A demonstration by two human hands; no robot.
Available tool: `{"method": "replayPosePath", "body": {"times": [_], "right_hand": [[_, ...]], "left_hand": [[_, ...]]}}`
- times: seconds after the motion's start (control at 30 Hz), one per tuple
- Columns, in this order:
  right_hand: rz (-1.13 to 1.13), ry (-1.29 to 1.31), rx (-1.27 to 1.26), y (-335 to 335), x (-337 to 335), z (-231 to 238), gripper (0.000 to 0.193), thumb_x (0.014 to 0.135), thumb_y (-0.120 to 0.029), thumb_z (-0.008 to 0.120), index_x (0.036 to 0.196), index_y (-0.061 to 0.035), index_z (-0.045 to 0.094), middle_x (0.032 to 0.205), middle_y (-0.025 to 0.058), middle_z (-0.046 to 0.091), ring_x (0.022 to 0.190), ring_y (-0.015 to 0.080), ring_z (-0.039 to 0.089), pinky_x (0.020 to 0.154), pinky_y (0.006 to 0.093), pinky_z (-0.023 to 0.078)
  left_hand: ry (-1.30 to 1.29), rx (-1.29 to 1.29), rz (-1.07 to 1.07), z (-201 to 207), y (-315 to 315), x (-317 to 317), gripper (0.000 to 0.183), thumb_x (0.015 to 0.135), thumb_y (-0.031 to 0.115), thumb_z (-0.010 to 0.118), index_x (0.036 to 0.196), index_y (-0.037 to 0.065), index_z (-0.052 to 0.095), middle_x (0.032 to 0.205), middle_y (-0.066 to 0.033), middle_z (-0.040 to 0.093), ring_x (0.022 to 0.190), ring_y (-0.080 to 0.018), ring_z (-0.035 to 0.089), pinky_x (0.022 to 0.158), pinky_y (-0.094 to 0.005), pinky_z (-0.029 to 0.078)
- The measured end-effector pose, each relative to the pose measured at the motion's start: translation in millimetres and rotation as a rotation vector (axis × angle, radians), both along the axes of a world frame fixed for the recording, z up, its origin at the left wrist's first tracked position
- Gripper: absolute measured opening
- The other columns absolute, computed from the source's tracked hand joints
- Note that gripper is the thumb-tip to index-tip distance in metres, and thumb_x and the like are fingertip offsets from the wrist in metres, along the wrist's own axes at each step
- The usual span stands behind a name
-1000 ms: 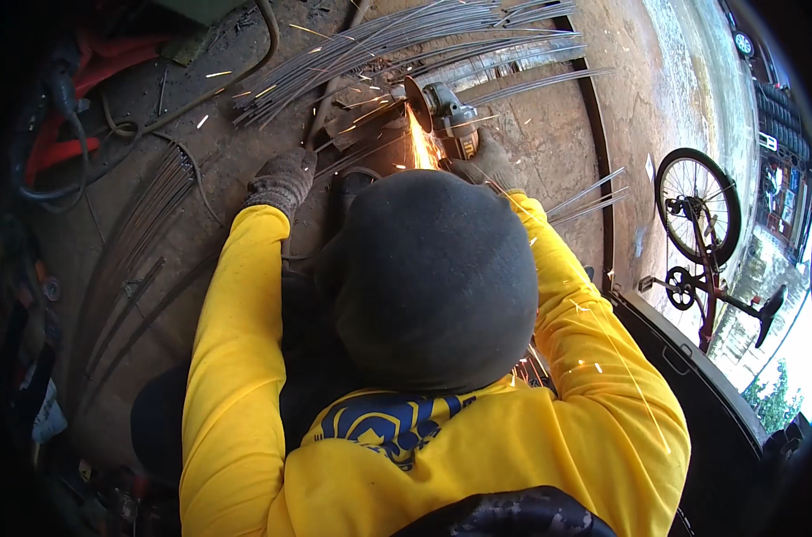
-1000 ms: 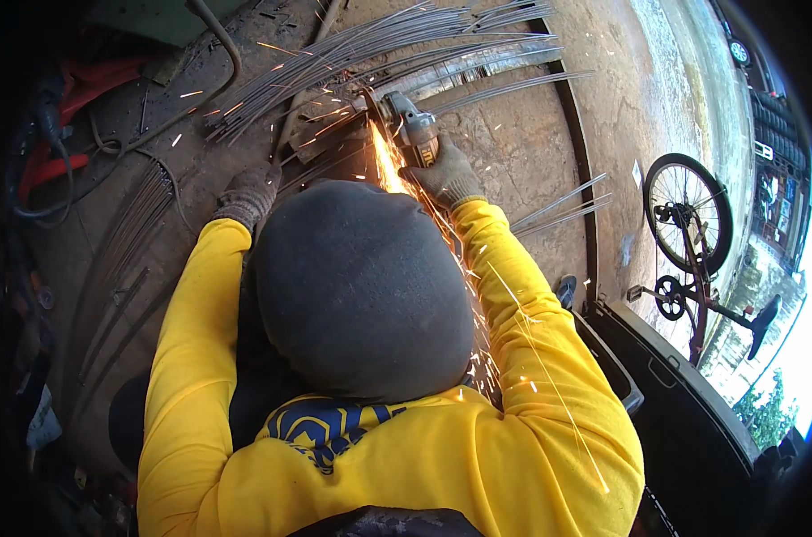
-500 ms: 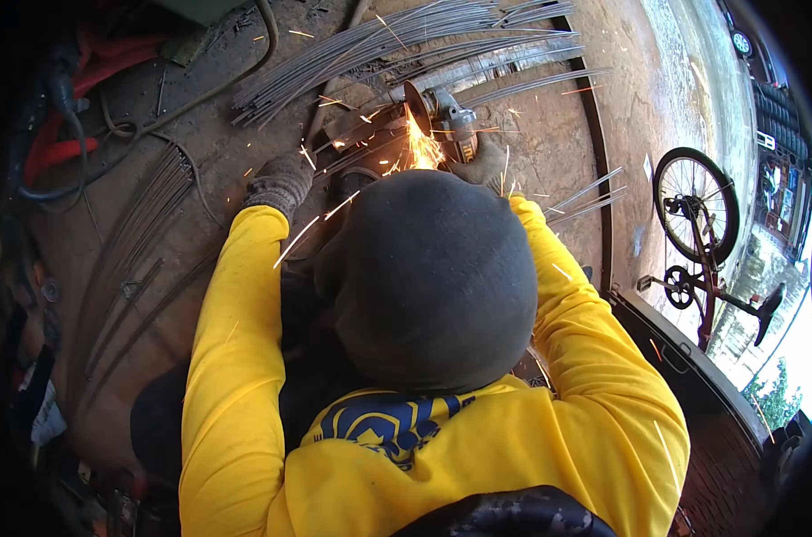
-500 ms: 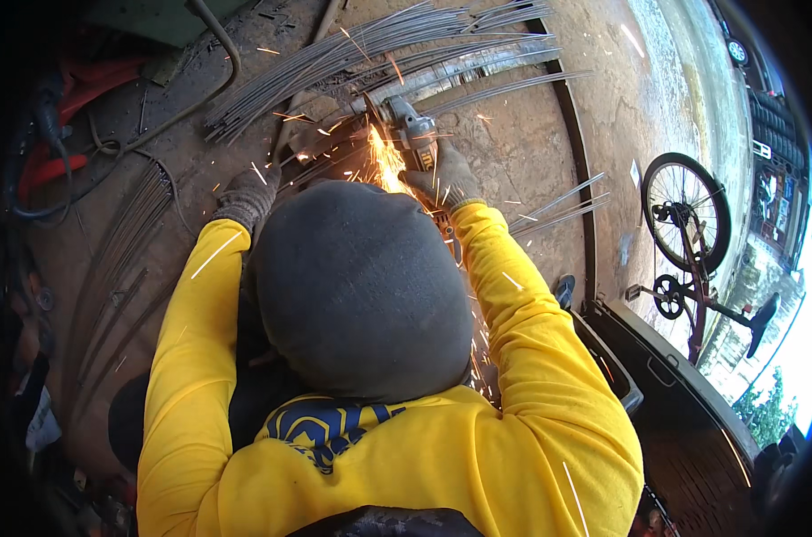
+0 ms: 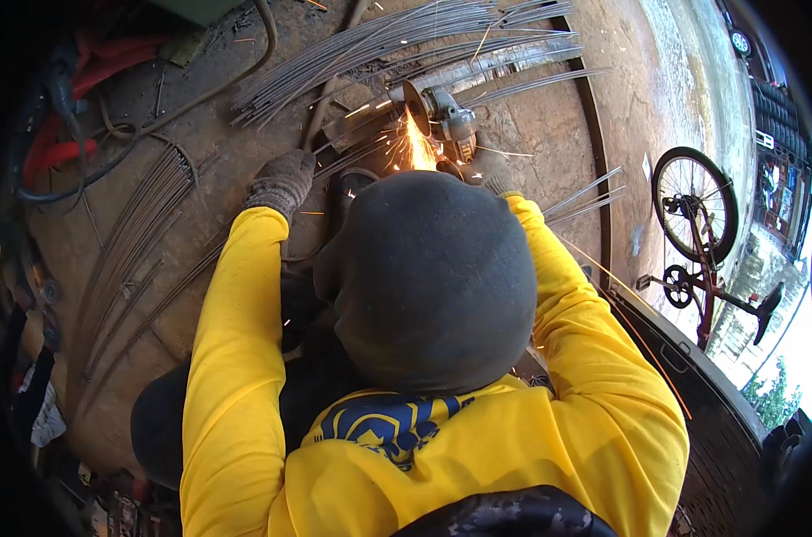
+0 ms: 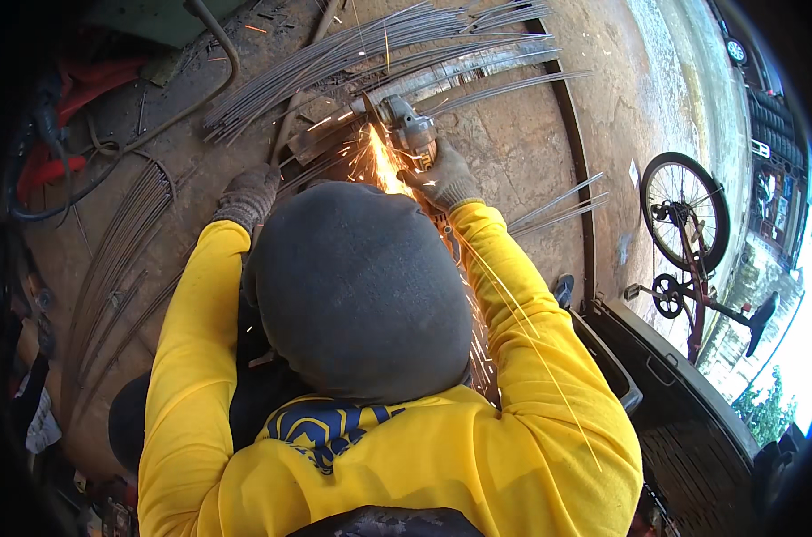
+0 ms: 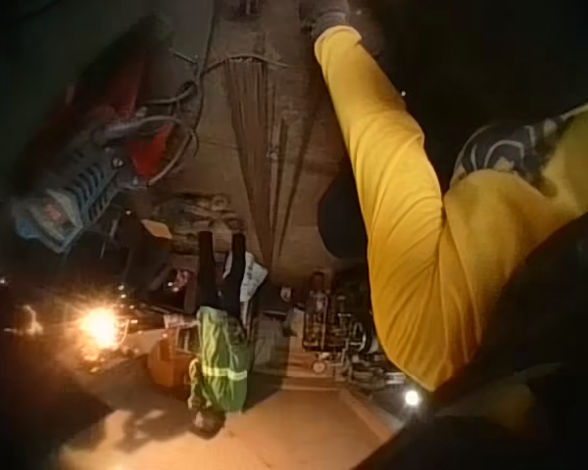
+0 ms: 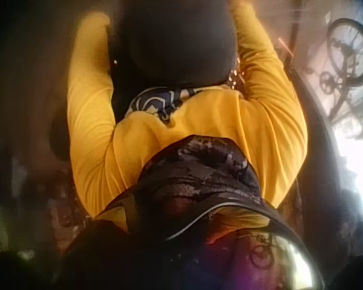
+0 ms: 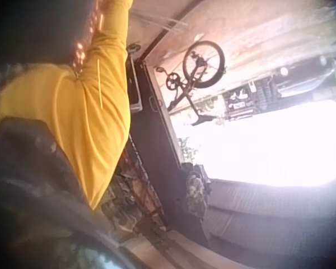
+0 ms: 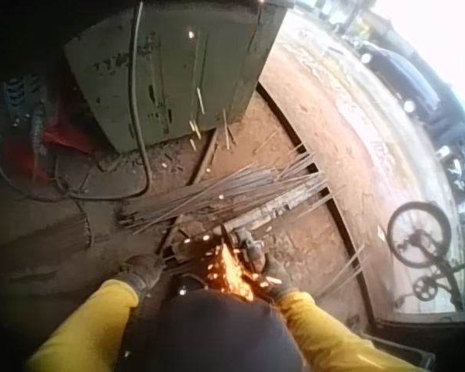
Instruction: The person uses an angle grinder to cut through several long metal bars laid out on the floor.
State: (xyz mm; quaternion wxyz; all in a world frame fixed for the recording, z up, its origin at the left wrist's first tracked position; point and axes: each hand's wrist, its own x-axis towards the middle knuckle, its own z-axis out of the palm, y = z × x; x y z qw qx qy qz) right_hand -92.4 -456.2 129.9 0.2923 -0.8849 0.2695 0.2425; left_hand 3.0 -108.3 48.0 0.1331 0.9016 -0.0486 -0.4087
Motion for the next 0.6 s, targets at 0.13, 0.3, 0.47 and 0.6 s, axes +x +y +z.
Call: {"method": "replayPosePath", "body": {"times": [0.13, 0.3, 0.47, 0.6], "right_hand": [[-0.010, -0.030, 0.013, -3.7, -3.4, -16.4, 0.084, 0.067, -0.042, 0.088, 0.135, -0.0034, 0.058, 0.121, 0.0264, 0.072, 0.115, 0.0416, 0.070, 0.100, 0.0460, 0.055], [0.001, 0.022, 0.021, -1.6, -2.5, -10.5, 0.086, 0.068, -0.042, 0.088, 0.138, -0.0037, 0.057, 0.124, 0.0271, 0.070, 0.116, 0.0421, 0.069, 0.102, 0.0467, 0.054], [0.019, 0.000, -0.002, -11.3, -12.7, -16.0, 0.087, 0.070, -0.042, 0.089, 0.140, -0.0039, 0.056, 0.126, 0.0272, 0.070, 0.117, 0.0410, 0.069, 0.103, 0.0470, 0.054], [0.019, -0.008, 0.042, -1.6, -14.9, -27.9, 0.086, 0.070, -0.041, 0.089, 0.140, -0.0040, 0.055, 0.125, 0.0268, 0.070, 0.116, 0.0409, 0.069, 0.103, 0.0470, 0.054]], "left_hand": [[-0.041, -0.012, -0.014, -5.0, 5.4, -2.9, 0.056, 0.108, 0.051, 0.040, 0.129, 0.007, 0.069, 0.137, -0.0233, 0.064, 0.129, -0.0449, 0.059, 0.110, -0.0526, 0.047], [0.015, 0.004, -0.023, -3.7, 3.0, -1.0, 0.054, 0.108, 0.050, 0.041, 0.126, 0.007, 0.069, 0.135, -0.0232, 0.065, 0.128, -0.0448, 0.059, 0.108, -0.0531, 0.047], [0.023, 0.053, -0.086, -5.8, -5.6, 4.7, 0.054, 0.108, 0.049, 0.040, 0.125, 0.007, 0.069, 0.135, -0.0236, 0.065, 0.127, -0.0445, 0.060, 0.108, -0.0529, 0.047], [-0.025, 0.031, -0.138, -38.9, 22.2, -6.9, 0.055, 0.108, 0.050, 0.039, 0.126, 0.007, 0.069, 0.136, -0.0230, 0.065, 0.128, -0.0446, 0.059, 0.109, -0.0526, 0.047]]}}
